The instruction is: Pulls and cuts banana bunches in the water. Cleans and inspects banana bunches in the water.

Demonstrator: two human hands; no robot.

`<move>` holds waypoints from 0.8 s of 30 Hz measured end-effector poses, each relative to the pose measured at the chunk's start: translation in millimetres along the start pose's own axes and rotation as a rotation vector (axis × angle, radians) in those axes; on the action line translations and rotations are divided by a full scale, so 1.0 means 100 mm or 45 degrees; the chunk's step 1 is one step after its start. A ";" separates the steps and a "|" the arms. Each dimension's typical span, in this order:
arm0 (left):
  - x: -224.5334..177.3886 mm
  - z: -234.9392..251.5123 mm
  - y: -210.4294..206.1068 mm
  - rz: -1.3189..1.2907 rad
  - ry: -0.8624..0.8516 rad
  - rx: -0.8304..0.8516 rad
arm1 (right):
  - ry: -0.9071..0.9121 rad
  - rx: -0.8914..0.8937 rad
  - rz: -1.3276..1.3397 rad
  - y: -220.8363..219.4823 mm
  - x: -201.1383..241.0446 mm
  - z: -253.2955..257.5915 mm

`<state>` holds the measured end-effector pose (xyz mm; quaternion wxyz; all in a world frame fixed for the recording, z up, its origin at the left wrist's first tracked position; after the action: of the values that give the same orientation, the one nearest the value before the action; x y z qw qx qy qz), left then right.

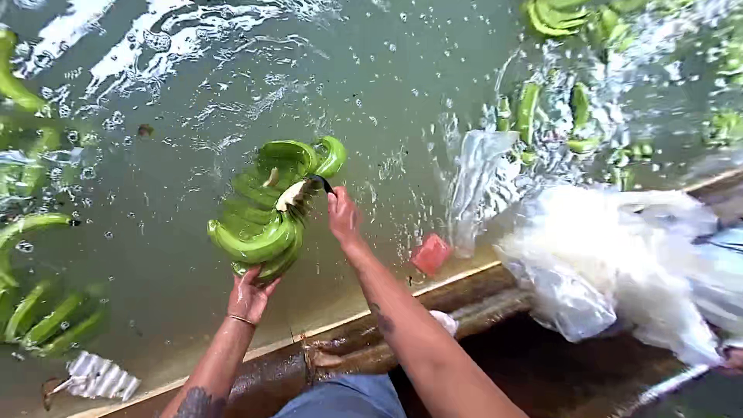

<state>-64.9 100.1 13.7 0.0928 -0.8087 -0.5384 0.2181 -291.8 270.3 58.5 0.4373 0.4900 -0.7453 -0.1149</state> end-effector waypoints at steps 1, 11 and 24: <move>0.00 -0.02 -0.02 -0.014 0.023 -0.021 | 0.000 -0.010 -0.062 -0.02 0.06 0.09; 0.01 0.12 0.11 -0.074 0.066 -0.054 | -0.004 0.315 -0.029 -0.66 0.06 0.45; 0.47 0.11 0.69 0.197 -0.159 0.067 | -0.239 0.877 0.867 -1.20 -0.47 -0.57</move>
<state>2.5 114.1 -34.7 0.0633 -0.8299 -0.4732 0.2886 -165.9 264.9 -5.7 0.1936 0.3224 -0.8939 0.2439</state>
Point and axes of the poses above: each hand's wrist, its own z-axis towards the middle knuckle, its own y-axis out of the back of the hand, x = y × z, the point moved 9 cm from there along z, towards the middle knuckle, and after that the axes turned 13 degrees about x, right-handed, at the moved point
